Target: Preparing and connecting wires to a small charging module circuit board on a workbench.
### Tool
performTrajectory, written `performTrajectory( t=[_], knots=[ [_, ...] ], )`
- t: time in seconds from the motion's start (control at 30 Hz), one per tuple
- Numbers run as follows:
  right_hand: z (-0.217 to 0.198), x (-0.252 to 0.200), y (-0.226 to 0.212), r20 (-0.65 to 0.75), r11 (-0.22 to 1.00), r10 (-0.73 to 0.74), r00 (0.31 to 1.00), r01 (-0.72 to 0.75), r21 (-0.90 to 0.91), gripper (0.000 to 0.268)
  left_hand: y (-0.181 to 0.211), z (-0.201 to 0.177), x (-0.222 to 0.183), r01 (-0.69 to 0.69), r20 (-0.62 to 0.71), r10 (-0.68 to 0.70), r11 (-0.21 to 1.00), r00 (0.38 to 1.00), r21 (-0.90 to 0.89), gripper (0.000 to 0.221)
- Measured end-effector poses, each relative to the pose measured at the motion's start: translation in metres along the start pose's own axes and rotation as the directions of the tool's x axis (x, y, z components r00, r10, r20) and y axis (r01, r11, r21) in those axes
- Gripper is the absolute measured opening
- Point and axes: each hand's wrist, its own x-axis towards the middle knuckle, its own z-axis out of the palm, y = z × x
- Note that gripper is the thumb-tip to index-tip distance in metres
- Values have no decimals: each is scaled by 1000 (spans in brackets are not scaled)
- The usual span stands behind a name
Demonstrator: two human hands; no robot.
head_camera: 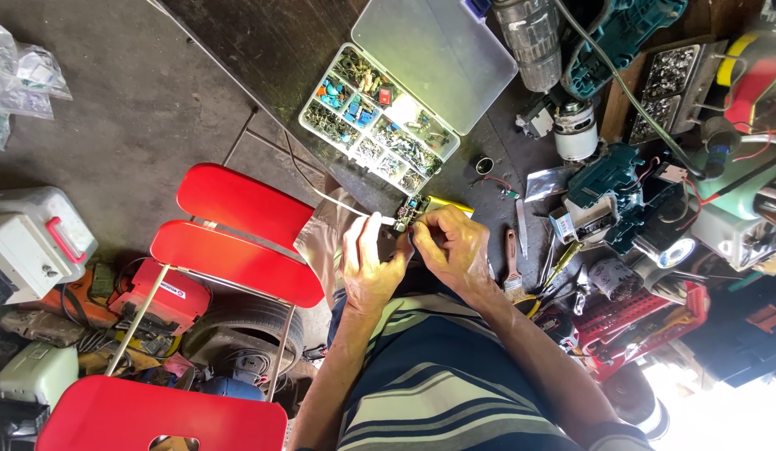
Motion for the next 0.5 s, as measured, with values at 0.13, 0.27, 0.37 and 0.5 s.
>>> performTrajectory(
  t=[0.13, 0.27, 0.37, 0.5],
  knots=[
    [0, 1, 0, 21, 1000, -9, 1000, 9, -4, 12, 3, 0, 0, 4, 5, -4, 999, 1000, 32, 46],
    [2, 1, 3, 40, 998, -39, 998, 41, -42, 11, 4, 0, 3, 14, -5, -13, 1000, 1000, 16, 41],
    [3, 1, 5, 44, 998, -42, 998, 44, -44, 11, 3, 1, 2, 16, -10, -16, 1000, 1000, 13, 40],
    [3, 0, 7, 47, 997, -51, 998, 54, -58, 12, 1, 3, -2, 22, -23, -22, 999, 999, 27, 39]
  ],
)
